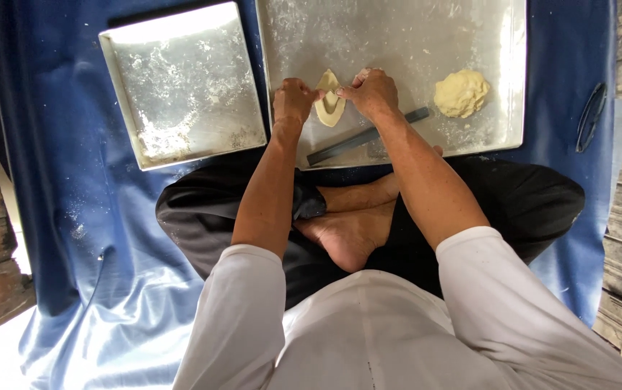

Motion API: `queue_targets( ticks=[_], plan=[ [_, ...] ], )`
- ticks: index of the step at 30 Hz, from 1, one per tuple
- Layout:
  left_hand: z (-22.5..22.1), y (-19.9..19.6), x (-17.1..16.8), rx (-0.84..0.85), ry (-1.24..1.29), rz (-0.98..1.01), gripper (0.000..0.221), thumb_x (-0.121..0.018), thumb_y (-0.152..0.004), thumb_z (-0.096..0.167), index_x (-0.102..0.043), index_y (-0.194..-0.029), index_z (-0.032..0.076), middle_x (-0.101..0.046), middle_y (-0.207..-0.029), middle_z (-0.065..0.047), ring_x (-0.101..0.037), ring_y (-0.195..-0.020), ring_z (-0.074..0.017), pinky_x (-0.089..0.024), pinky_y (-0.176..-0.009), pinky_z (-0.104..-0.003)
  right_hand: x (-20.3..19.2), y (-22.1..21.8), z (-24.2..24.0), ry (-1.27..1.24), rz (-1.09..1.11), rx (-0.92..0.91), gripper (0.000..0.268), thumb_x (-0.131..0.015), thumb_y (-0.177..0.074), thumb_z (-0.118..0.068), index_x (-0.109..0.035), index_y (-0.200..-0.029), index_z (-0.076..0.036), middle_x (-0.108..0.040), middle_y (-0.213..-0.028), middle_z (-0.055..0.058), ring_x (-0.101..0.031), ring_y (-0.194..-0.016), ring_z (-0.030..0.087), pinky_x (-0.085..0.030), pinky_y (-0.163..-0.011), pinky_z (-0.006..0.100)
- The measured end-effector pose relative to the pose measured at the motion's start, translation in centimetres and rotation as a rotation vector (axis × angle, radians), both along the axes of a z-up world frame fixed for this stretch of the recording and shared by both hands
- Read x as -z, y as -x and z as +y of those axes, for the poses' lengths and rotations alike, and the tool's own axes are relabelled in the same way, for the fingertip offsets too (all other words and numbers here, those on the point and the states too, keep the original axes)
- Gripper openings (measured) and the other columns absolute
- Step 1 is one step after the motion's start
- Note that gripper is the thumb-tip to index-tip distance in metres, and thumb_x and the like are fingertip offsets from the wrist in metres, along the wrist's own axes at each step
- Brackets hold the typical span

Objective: Shaping small pieces of dough into triangular pastries and arranging them in rows on a metal baking tray.

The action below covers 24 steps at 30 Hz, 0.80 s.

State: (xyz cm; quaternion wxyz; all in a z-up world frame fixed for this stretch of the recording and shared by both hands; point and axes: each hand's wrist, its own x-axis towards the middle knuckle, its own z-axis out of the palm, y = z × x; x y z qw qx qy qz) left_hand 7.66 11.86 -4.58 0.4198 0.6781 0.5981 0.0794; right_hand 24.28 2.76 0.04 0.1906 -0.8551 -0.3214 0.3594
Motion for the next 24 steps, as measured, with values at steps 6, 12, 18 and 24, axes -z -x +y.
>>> queue_targets(
  ticks=[6, 12, 18, 24],
  plan=[
    [0.7, -0.2, -1.6, 0.012, 0.195, -0.005, 0.026, -0.090, -0.078, 0.026, -0.069, -0.080, 0.010, -0.068, -0.062, 0.001, -0.063, -0.045, -0.0121, -0.053, -0.052, -0.024, 1.4, -0.1, 0.3, -0.033, -0.067, -0.028, 0.030, -0.090, -0.078, -0.034, -0.072, -0.084, -0.010, -0.070, -0.074, 0.001, -0.064, -0.063, 0.015, -0.054, -0.064, 0.031],
    [0.9, -0.2, -2.1, 0.034, 0.226, -0.020, 0.019, -0.085, -0.078, 0.022, -0.072, -0.076, 0.009, -0.069, -0.062, 0.000, -0.064, -0.046, -0.0110, -0.053, -0.049, -0.023, 0.9, -0.1, -0.2, -0.043, -0.028, -0.062, 0.034, -0.084, -0.082, -0.036, -0.073, -0.097, -0.008, -0.071, -0.084, 0.002, -0.067, -0.074, 0.016, -0.055, -0.071, 0.030],
    [0.6, -0.2, -2.7, 0.022, 0.198, 0.004, 0.023, -0.089, -0.079, 0.023, -0.070, -0.073, 0.011, -0.068, -0.059, 0.002, -0.061, -0.044, -0.0103, -0.053, -0.052, -0.023, 0.7, 1.4, -1.3, -0.126, -0.006, -0.113, 0.073, -0.090, -0.064, -0.044, -0.060, -0.116, -0.003, -0.064, -0.106, 0.008, -0.064, -0.092, 0.022, -0.053, -0.081, 0.033],
    [0.4, -0.1, -2.2, 0.016, 0.164, 0.016, 0.026, -0.086, -0.079, 0.025, -0.066, -0.069, 0.013, -0.066, -0.056, 0.001, -0.061, -0.045, -0.0129, -0.054, -0.056, -0.026, 2.1, 1.8, -1.4, -0.134, -0.066, -0.131, 0.074, -0.096, -0.065, -0.034, -0.053, -0.120, -0.009, -0.063, -0.109, 0.010, -0.064, -0.098, 0.025, -0.052, -0.087, 0.037]
  ],
)
